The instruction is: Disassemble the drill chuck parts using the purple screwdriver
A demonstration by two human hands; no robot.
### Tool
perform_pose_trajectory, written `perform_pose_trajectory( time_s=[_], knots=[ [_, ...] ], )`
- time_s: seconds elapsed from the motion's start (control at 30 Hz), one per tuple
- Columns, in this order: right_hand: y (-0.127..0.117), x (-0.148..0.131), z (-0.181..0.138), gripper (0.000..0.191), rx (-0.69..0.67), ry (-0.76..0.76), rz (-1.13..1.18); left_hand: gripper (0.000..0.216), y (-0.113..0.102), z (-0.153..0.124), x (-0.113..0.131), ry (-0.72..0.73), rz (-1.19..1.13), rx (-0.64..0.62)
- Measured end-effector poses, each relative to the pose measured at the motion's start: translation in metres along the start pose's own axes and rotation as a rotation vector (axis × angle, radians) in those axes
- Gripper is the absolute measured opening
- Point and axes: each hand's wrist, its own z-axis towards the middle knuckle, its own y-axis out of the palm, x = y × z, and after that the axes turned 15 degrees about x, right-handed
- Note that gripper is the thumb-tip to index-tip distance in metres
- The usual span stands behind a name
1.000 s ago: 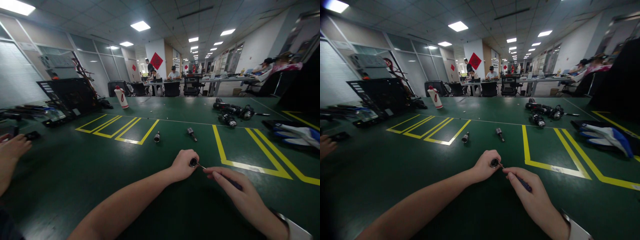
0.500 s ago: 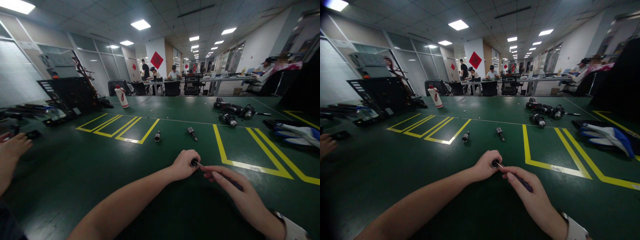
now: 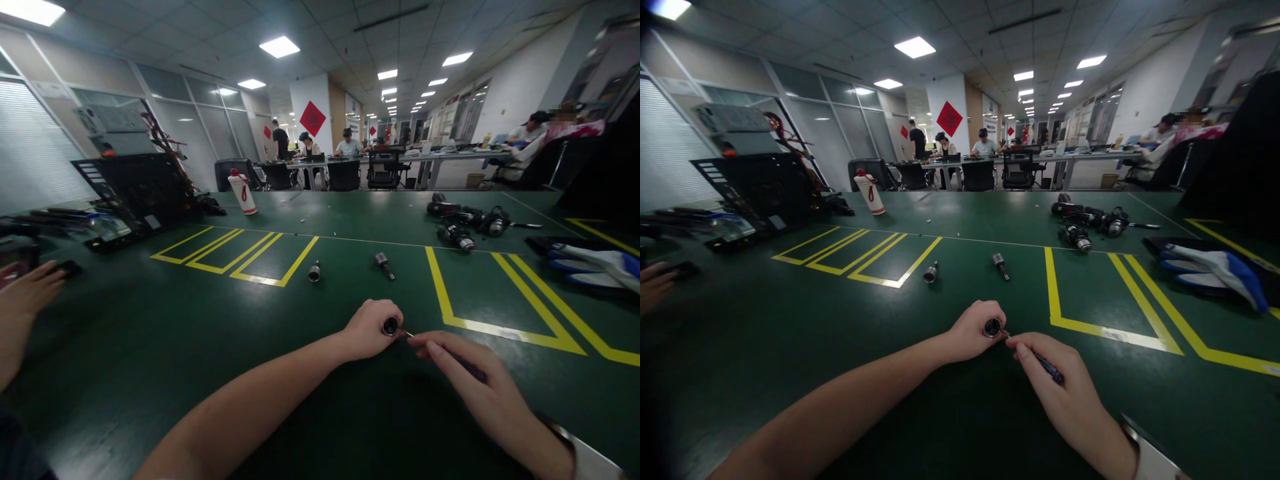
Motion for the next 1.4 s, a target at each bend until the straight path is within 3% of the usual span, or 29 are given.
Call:
perform_pose_trajectory(
  time_s=[0.17,0.4,0.47,0.6,0.67,0.77,1.0,1.13,1.4],
  knots=[
    [-0.001,0.0,0.003,0.03,-0.036,0.132,0.091,0.01,0.0,-0.001,-0.001,0.001,-0.061,-0.004],
    [0.001,0.001,0.01,0.033,-0.019,0.503,0.508,0.012,0.0,-0.001,0.001,0.0,-0.151,0.024],
    [0.001,0.003,0.009,0.032,-0.007,0.484,0.501,0.013,0.0,-0.001,0.001,-0.003,-0.145,0.03],
    [-0.001,0.004,0.007,0.032,0.01,0.26,0.275,0.012,-0.001,-0.001,0.002,-0.022,-0.075,0.006],
    [-0.002,0.003,0.006,0.033,-0.003,0.22,0.197,0.01,-0.001,-0.001,0.002,-0.015,-0.053,-0.012],
    [-0.001,0.002,0.005,0.033,-0.036,0.274,0.226,0.008,-0.001,-0.001,0.001,0.004,-0.059,-0.016],
    [0.002,0.003,0.009,0.026,-0.038,0.587,0.59,0.009,0.001,-0.003,-0.005,0.018,-0.174,0.039],
    [0.002,0.003,0.011,0.023,-0.04,0.654,0.662,0.012,0.001,-0.002,-0.005,0.005,-0.22,0.075],
    [0.001,0.011,0.004,0.027,-0.075,0.339,0.392,0.011,-0.001,-0.001,0.0,-0.046,-0.173,0.061]
  ],
)
